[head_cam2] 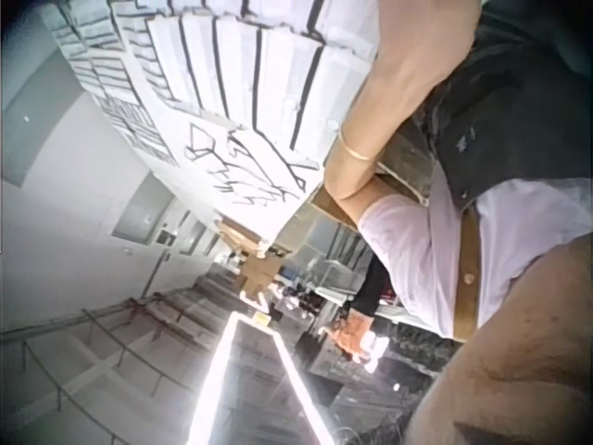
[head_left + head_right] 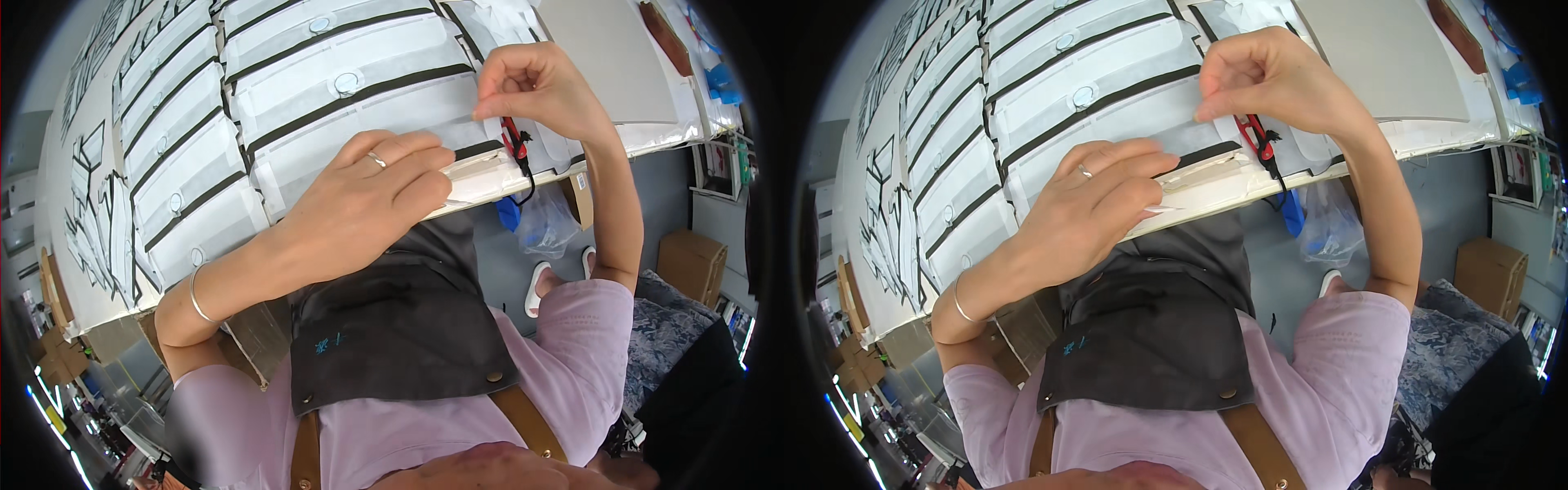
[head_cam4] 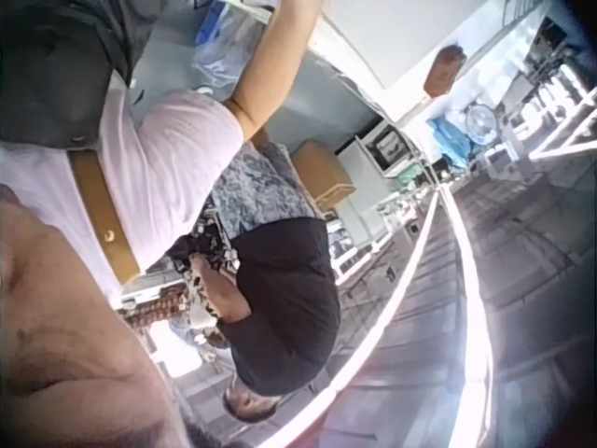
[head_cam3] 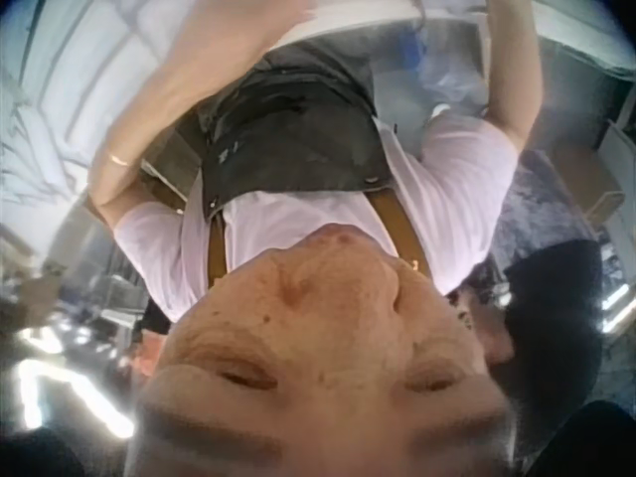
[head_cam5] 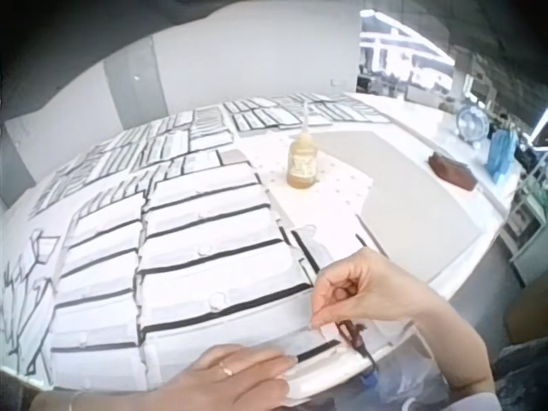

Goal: The person applies adhesive from a squeeze bottle to circular tabs on multiple white rectangular mask-like components arranged on a table. They then place small white paper pieces onto the adhesive spots and press them down. The person works methodically across the array of components.

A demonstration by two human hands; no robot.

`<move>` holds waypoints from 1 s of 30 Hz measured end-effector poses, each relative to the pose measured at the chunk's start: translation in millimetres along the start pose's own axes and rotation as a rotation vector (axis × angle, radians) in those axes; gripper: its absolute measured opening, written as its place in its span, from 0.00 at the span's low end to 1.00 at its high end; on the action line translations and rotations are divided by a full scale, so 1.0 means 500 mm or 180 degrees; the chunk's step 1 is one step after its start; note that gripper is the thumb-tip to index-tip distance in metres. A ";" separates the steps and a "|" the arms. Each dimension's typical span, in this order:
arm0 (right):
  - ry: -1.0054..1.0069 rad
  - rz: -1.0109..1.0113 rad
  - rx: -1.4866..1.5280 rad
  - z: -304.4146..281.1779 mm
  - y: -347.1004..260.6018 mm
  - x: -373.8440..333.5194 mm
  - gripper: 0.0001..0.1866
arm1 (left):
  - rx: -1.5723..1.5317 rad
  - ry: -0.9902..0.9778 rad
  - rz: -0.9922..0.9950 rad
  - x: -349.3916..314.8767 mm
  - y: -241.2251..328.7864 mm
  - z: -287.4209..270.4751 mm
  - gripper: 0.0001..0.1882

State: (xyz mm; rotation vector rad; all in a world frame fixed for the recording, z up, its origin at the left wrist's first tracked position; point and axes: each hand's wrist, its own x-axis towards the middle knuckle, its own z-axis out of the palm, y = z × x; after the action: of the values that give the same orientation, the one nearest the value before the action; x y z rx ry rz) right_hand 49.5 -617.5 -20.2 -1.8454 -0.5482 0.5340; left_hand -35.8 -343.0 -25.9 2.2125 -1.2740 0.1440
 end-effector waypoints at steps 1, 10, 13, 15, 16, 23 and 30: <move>0.0049 -0.0027 -0.0002 0.006 0.001 0.005 0.08 | 0.0059 -0.0134 0.0011 0.005 0.002 0.001 0.08; 0.0204 -0.0162 0.0144 0.016 0.012 0.013 0.07 | 0.0336 -0.0622 0.0153 0.054 0.001 0.011 0.06; 0.0233 -0.0139 0.0165 0.014 0.015 0.013 0.06 | 0.0411 -0.0646 0.0165 0.061 0.001 0.011 0.06; 0.0248 -0.0135 0.0214 0.013 0.019 0.011 0.05 | 0.0483 -0.0617 0.0201 0.063 -0.003 0.016 0.06; 0.0258 -0.0136 0.0271 0.014 0.022 0.011 0.05 | 0.0499 -0.0635 0.0201 0.063 -0.005 0.017 0.06; 0.0442 -0.0096 -0.0091 0.023 0.018 0.003 0.05 | 0.0424 -0.0769 0.0178 0.064 -0.017 0.010 0.06; 0.0613 -0.0291 -0.0703 0.020 0.039 0.002 0.07 | 0.0318 -0.0775 0.0120 0.066 -0.019 0.014 0.06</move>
State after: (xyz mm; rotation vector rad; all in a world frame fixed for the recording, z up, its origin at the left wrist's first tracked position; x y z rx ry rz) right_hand 46.6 -615.4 -41.8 -2.0433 -0.5756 0.2380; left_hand -11.4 -368.2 -23.7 2.3477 -1.4671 -0.0507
